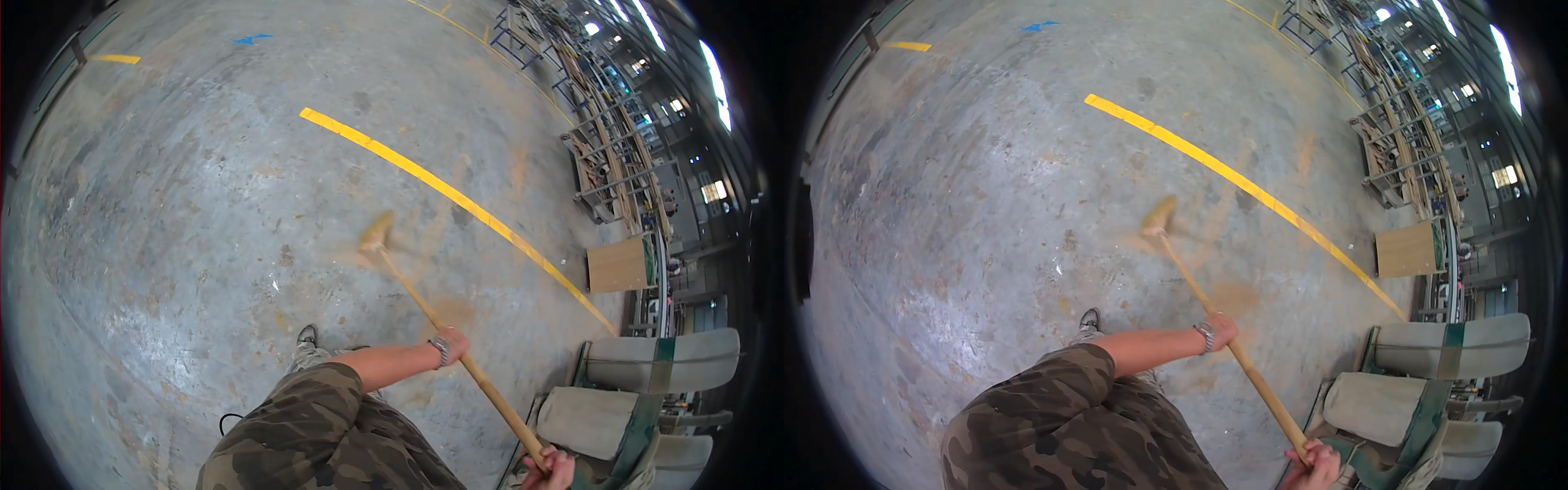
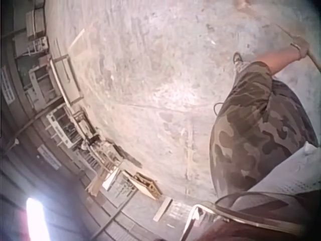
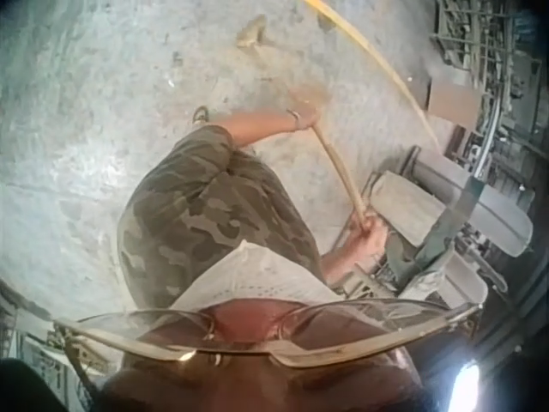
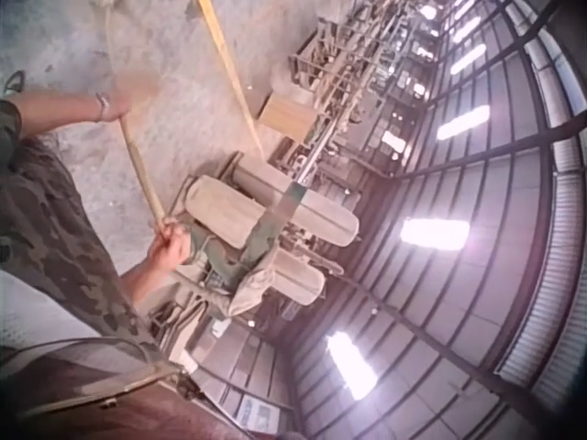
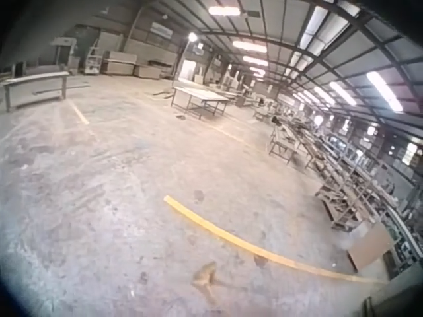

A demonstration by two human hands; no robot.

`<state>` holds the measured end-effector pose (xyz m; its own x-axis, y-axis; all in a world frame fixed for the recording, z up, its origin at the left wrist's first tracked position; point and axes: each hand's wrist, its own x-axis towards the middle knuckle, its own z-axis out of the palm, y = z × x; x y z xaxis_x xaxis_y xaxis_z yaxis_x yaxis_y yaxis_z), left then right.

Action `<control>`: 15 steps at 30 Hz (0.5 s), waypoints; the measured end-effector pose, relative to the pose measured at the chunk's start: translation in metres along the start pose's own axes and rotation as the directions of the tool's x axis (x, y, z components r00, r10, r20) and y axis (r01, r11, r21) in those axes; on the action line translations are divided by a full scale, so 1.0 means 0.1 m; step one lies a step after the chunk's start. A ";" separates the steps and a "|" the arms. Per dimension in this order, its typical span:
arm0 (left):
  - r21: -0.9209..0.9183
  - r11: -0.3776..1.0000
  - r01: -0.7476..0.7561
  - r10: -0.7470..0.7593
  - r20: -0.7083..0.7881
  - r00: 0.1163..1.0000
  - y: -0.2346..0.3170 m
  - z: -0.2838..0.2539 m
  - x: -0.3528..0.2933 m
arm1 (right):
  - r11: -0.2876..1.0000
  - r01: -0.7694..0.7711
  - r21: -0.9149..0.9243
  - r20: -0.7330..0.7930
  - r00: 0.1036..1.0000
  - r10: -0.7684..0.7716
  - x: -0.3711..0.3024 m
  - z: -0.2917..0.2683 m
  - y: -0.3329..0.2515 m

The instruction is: Sweeping dust and debris from a factory floor using a push broom.

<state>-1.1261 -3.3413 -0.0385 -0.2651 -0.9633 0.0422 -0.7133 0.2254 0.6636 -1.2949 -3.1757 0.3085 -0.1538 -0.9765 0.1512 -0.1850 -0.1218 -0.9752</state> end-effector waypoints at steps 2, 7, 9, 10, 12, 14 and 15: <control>-0.049 0.997 -0.061 0.063 0.054 0.997 0.27 0.06 0.15 | 0.997 0.034 -0.076 -0.058 0.998 -0.039 -0.13 0.23 -0.37; -0.207 0.907 -0.367 0.343 -0.143 0.928 0.48 0.00 0.24 | 0.877 0.454 -0.158 0.336 0.860 -0.384 -0.11 0.39 -0.70; -0.188 0.888 -0.419 0.388 -0.182 0.904 0.63 -0.31 0.07 | 0.876 0.481 -0.039 0.359 0.824 -0.437 -0.05 0.15 -0.80; -0.201 0.880 -0.430 0.395 -0.189 0.899 0.71 -0.49 -0.06 | 0.848 0.518 0.113 0.406 0.754 -0.516 -0.04 0.01 -0.82; -0.172 0.899 -0.404 0.371 -0.193 0.908 0.67 -0.80 -0.33 | 0.850 0.496 0.176 0.362 0.771 -0.525 -0.03 -0.22 -0.78; -0.123 0.935 -0.334 0.315 -0.150 0.937 0.53 -0.89 -0.58 | 0.900 0.345 0.267 0.330 0.844 -0.422 -0.02 -0.51 -0.52; -0.113 0.948 -0.296 0.281 -0.133 0.951 0.40 -0.90 -0.69 | 0.891 0.284 0.354 0.258 0.886 -0.385 -0.02 -0.52 -0.35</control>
<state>-1.0783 -3.2789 0.0522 -0.3664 -0.8717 0.3254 -0.5245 0.4824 0.7016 -1.3382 -3.1606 0.3506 0.1852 -0.8642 0.4679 0.1355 -0.4491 -0.8831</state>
